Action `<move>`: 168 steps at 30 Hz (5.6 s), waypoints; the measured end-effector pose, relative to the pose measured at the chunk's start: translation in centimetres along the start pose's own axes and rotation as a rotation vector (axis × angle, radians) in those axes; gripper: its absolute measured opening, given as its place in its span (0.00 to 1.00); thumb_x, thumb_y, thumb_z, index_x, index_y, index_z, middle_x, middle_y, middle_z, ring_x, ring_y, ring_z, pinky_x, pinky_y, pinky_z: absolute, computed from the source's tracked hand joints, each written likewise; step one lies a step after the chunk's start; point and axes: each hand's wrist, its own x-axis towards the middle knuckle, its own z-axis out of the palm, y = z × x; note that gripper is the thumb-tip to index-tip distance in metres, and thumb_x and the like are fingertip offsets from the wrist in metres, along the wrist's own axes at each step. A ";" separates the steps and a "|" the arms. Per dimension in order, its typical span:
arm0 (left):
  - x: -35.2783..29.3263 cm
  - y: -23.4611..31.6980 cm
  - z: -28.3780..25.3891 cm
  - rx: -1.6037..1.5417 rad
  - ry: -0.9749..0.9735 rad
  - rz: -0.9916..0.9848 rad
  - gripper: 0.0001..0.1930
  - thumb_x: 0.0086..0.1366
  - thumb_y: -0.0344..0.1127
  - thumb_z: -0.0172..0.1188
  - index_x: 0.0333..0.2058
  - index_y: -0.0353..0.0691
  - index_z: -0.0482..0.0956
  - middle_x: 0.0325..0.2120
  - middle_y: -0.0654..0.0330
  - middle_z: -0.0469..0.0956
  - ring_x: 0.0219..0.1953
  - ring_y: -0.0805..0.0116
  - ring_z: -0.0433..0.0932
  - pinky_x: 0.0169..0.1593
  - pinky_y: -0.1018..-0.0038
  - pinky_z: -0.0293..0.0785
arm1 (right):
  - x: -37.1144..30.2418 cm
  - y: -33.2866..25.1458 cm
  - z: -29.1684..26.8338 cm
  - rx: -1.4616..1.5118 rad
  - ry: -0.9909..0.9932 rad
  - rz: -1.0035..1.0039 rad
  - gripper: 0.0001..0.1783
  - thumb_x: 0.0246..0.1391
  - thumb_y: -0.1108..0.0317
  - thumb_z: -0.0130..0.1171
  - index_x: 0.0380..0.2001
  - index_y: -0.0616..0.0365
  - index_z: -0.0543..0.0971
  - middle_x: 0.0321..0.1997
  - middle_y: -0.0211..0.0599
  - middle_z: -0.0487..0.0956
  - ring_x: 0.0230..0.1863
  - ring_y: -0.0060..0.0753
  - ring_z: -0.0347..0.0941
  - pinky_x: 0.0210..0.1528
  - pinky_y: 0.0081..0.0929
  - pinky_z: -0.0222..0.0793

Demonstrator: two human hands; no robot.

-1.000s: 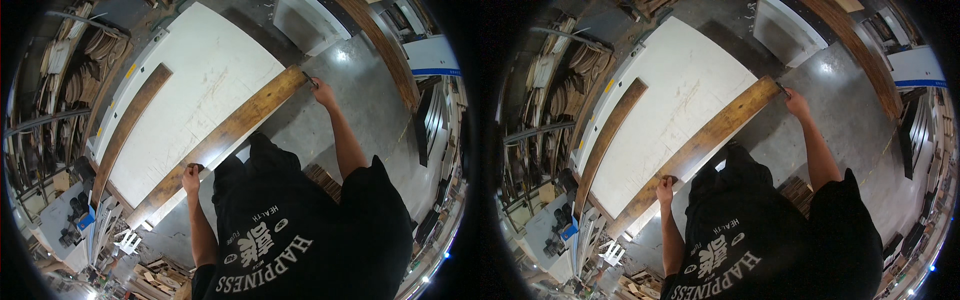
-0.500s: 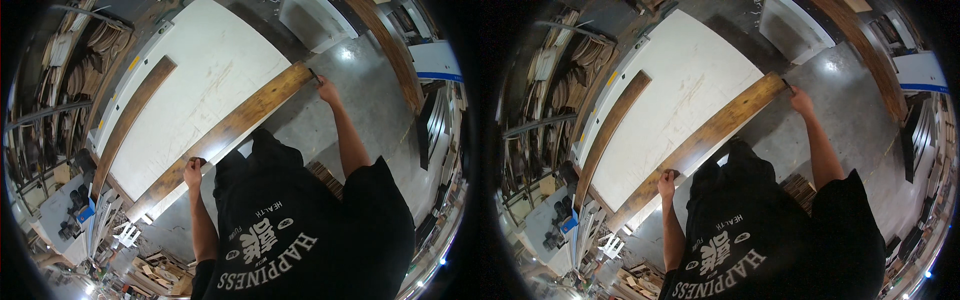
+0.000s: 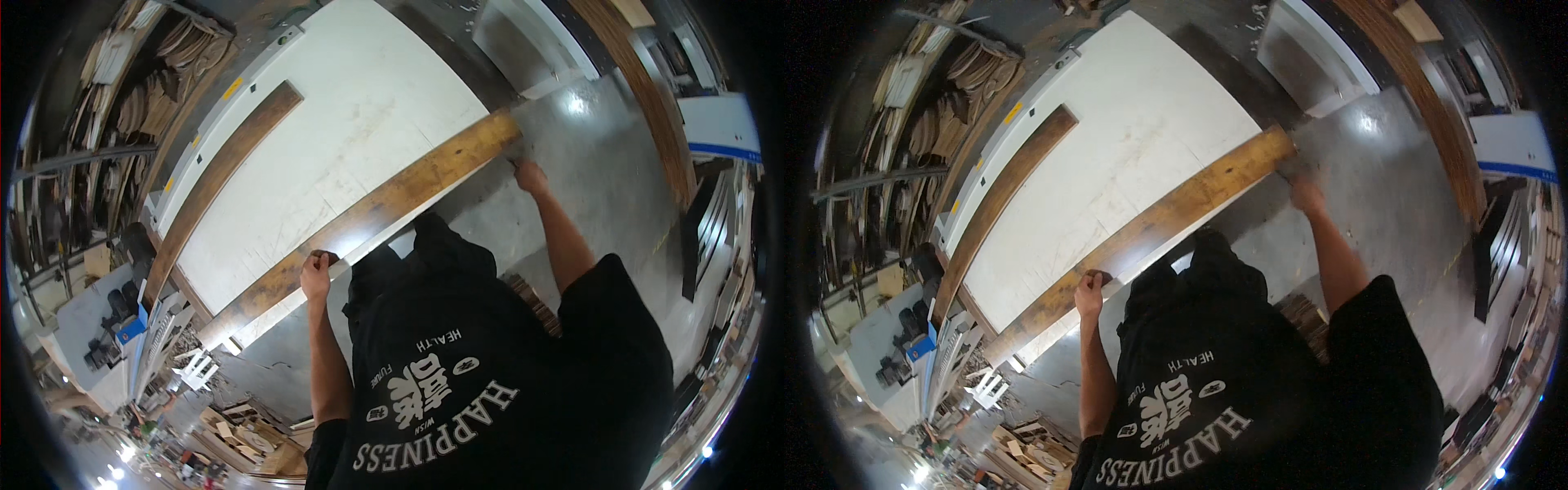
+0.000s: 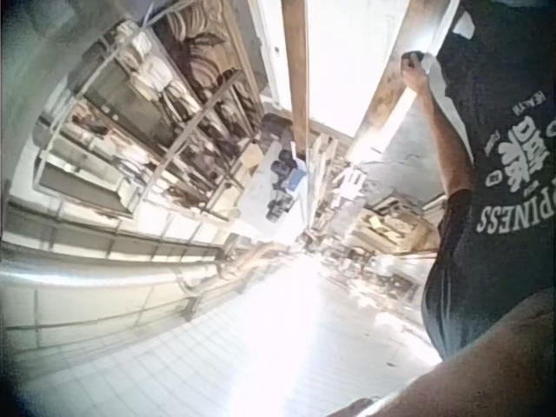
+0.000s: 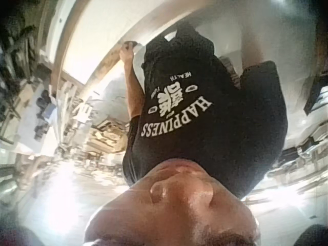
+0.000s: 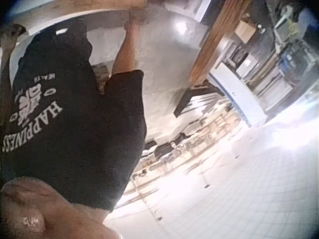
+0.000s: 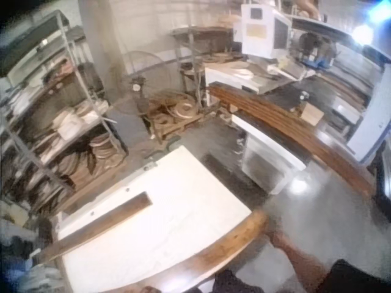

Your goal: Transferring long wood panels from a stack to a workbench and back.

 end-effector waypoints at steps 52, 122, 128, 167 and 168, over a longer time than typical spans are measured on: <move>6.7 -11.0 -2.7 -1.568 -0.704 -0.098 0.13 0.74 0.42 0.51 0.41 0.41 0.81 0.32 0.60 0.82 0.33 0.69 0.81 0.33 0.72 0.78 | -22.5 -39.4 -0.1 0.535 0.178 -0.584 0.13 0.65 0.66 0.62 0.29 0.63 0.76 0.42 0.47 0.79 0.46 0.50 0.74 0.50 0.45 0.71; -0.8 -6.1 -7.8 -2.057 0.386 -0.563 0.34 0.73 0.65 0.52 0.65 0.45 0.73 0.66 0.56 0.72 0.68 0.52 0.68 0.71 0.49 0.64 | -7.2 -12.3 -7.4 1.467 -0.096 0.388 0.33 0.60 0.48 0.72 0.58 0.58 0.74 0.46 0.36 0.84 0.40 0.33 0.83 0.41 0.33 0.81; 0.7 -11.2 -4.2 -2.171 -0.412 -0.097 0.27 0.70 0.69 0.58 0.49 0.53 0.79 0.42 0.66 0.81 0.44 0.64 0.81 0.47 0.68 0.79 | -4.4 -10.4 -4.6 0.765 0.375 0.495 0.62 0.42 0.38 0.82 0.69 0.65 0.64 0.61 0.59 0.75 0.58 0.50 0.77 0.60 0.44 0.76; 1.6 -9.0 -11.9 0.507 -0.185 0.216 0.56 0.42 0.39 0.84 0.68 0.39 0.59 0.67 0.44 0.64 0.71 0.42 0.61 0.77 0.48 0.51 | 0.9 -7.3 -6.9 0.701 0.345 -0.109 0.59 0.37 0.51 0.86 0.67 0.70 0.68 0.63 0.53 0.75 0.61 0.47 0.75 0.62 0.39 0.73; 1.5 -9.0 -11.7 0.485 -0.175 0.241 0.57 0.42 0.40 0.84 0.69 0.39 0.58 0.67 0.44 0.63 0.71 0.41 0.60 0.77 0.47 0.50 | 0.8 -7.6 -7.0 0.741 0.316 -0.043 0.56 0.39 0.54 0.86 0.66 0.70 0.69 0.60 0.51 0.77 0.58 0.44 0.77 0.60 0.37 0.75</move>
